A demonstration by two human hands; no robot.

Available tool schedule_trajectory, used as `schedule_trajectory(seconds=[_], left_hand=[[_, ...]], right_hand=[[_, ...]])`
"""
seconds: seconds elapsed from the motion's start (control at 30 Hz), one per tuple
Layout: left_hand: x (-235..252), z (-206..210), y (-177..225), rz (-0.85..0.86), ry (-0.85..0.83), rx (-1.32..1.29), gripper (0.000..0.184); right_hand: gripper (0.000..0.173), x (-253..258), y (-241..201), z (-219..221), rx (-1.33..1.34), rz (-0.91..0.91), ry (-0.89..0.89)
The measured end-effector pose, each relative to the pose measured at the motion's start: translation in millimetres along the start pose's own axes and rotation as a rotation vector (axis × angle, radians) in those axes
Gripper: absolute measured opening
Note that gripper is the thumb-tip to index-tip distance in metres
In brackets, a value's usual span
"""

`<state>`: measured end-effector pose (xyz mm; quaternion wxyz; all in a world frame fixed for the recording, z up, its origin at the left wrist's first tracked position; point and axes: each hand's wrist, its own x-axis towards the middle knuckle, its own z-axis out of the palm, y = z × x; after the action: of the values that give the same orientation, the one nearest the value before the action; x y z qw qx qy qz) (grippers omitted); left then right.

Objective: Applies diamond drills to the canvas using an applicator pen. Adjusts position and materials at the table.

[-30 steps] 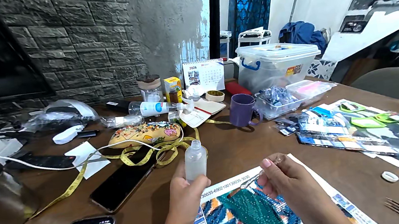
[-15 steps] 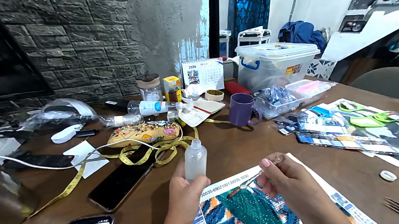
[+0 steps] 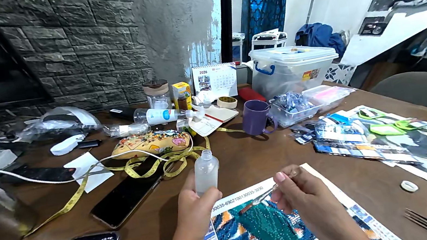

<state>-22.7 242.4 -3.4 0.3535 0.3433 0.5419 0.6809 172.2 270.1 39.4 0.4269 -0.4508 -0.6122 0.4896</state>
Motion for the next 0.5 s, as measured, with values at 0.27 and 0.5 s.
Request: schedule_trajectory(seconds=[0.27, 0.5], left_hand=[[0, -1, -1, 0.014, -0.013, 0.011, 0.05], [1, -1, -2, 0.015, -0.006, 0.02, 0.05]], right_hand=[[0.015, 4, 2, -15, -0.15, -0.001, 0.104], [0.015, -2, 0, -9, -0.087, -0.078, 0.078]])
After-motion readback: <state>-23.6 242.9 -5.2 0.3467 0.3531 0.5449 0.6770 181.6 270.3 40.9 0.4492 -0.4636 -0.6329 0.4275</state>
